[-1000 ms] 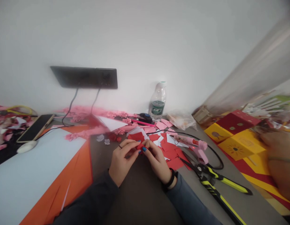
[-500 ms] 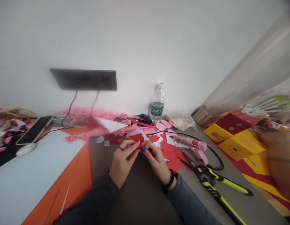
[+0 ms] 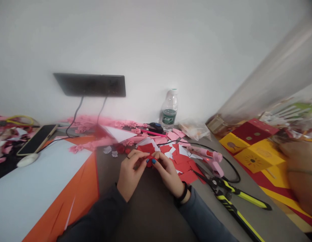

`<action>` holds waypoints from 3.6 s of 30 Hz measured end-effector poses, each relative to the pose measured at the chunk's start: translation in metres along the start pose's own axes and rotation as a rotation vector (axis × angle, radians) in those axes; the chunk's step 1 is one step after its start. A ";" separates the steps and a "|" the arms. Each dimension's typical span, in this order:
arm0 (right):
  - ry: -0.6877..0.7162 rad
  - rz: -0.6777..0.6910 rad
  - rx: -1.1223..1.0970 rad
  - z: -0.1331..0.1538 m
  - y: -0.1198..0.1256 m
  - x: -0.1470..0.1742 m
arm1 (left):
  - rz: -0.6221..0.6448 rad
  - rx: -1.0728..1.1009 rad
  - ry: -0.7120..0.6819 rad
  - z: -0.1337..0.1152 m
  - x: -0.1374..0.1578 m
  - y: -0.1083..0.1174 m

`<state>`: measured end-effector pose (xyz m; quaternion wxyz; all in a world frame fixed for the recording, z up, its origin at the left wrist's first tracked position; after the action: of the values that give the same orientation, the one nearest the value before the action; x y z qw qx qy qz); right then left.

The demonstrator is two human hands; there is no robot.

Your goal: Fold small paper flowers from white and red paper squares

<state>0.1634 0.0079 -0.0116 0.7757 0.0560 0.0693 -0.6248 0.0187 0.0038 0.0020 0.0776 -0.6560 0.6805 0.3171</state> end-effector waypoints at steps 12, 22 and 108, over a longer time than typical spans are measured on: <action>-0.001 -0.001 0.008 0.001 0.000 0.001 | 0.056 0.057 0.021 0.001 -0.004 0.001; -0.086 0.030 -0.037 -0.001 0.005 -0.002 | 0.161 -0.173 -0.336 -0.008 -0.008 0.013; 0.469 0.057 0.618 0.021 0.017 0.000 | 0.272 0.757 0.752 0.019 0.003 -0.003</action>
<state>0.1805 0.0075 0.0093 0.7024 0.4305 0.0518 -0.5645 0.0152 0.0114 -0.0156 0.0182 -0.5565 0.8065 -0.1990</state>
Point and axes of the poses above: each hand's wrist, its own x-axis away from the middle knuckle, its own y-axis out of the back of the hand, z = x × y, the point moved 3 cm from there along -x, towards the middle knuckle, and after that the axes turned 6 degrees about -y, right-handed, at the moved point
